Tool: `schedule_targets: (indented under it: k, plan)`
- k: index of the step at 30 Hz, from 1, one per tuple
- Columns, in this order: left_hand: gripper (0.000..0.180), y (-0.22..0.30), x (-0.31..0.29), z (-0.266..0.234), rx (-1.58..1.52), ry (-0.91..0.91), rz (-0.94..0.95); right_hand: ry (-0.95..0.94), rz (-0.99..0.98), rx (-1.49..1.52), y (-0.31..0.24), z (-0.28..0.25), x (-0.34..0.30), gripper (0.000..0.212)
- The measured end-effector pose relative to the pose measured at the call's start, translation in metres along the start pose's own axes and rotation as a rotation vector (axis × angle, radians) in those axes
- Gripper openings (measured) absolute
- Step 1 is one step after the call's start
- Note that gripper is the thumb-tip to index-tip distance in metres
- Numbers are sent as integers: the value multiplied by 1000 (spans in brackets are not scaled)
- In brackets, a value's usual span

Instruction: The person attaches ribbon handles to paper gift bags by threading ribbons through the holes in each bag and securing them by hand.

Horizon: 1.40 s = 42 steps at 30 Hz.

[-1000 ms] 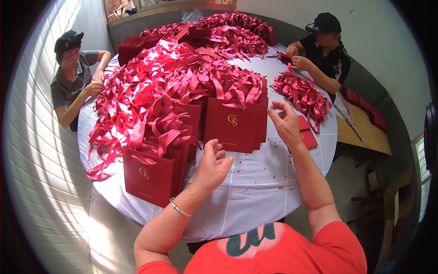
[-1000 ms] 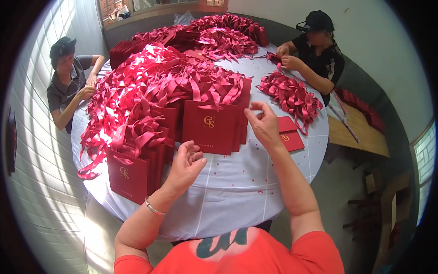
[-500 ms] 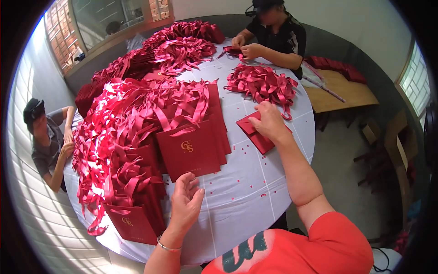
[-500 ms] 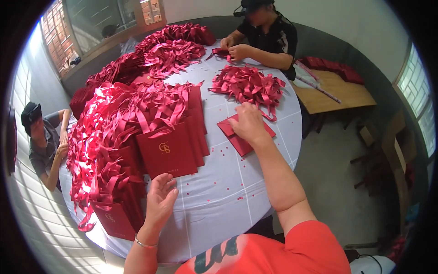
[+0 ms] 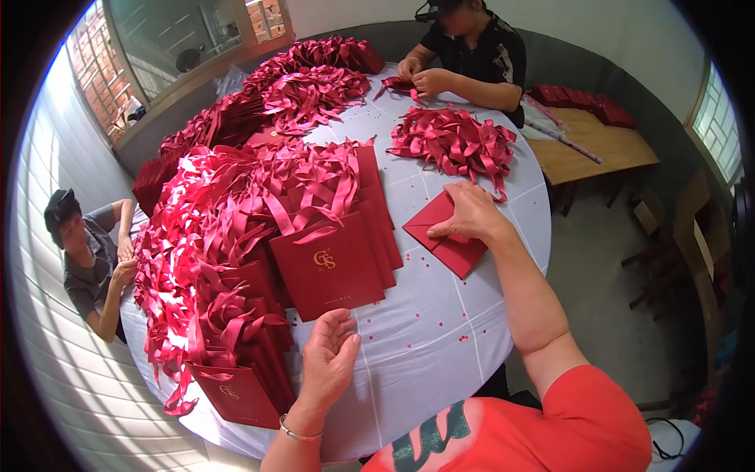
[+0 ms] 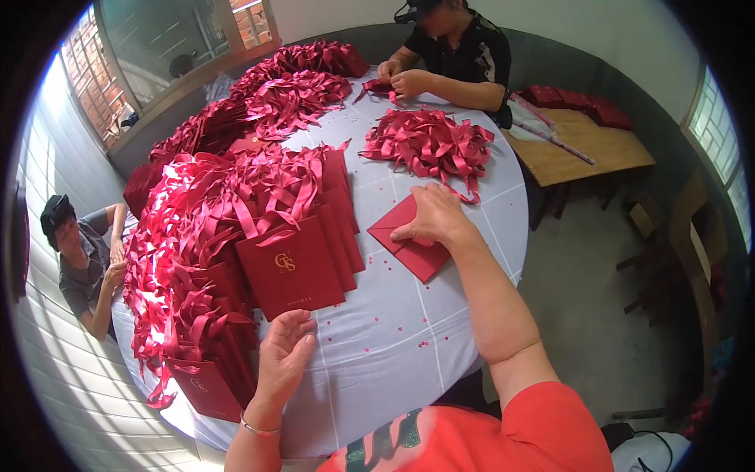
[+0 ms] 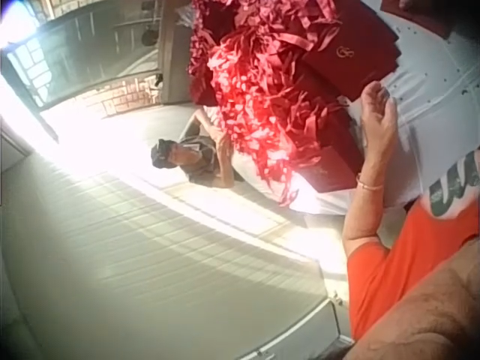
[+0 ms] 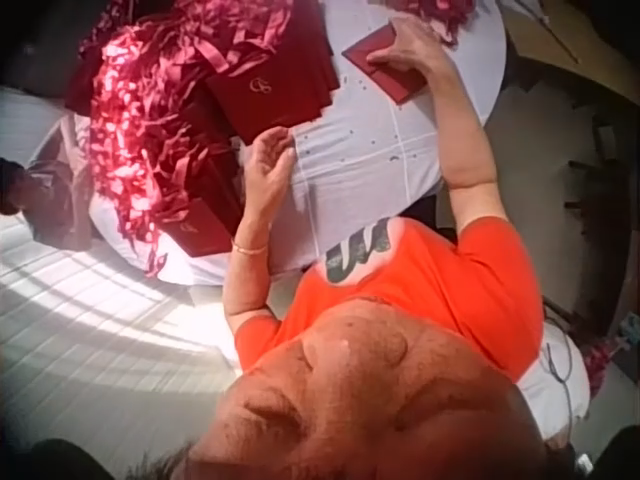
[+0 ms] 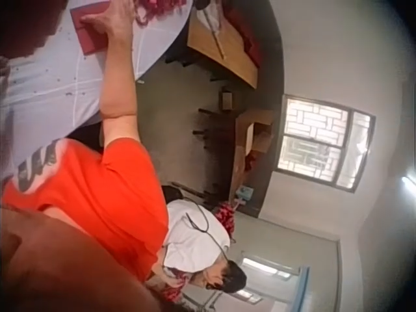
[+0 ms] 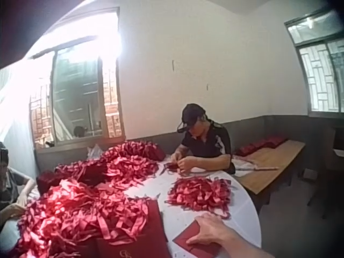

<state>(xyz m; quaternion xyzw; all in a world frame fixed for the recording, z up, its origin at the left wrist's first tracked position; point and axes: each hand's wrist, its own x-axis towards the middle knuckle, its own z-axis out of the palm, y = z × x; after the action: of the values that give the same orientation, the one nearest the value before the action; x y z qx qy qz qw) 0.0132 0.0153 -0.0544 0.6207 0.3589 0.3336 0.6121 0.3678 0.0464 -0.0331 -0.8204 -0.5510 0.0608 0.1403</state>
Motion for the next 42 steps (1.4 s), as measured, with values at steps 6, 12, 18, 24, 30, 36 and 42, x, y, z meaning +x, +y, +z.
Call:
schedule_targets:
  k: [6,12,18,24,30,36,42]
  plan:
    - [35,0,-1,1,8,-27,-29,138,43,43,-5,-5,-8,87]
    - [31,-4,-3,1,-32,-56,-23,265,54,203,-13,-6,-13,77]
    - [29,-2,-4,5,-51,-107,-44,238,-8,428,6,-15,-8,55]
    - [32,-6,-6,6,-36,-174,-46,276,-12,1523,17,-24,0,20]
    - [60,-1,-15,18,-129,-330,35,11,-65,1638,-53,15,-30,18]
    - [21,3,-19,21,-34,-132,131,-333,-155,1591,-78,42,-45,14]
    - [31,24,-17,-6,-376,120,139,-951,-510,1161,-40,-11,-33,29]
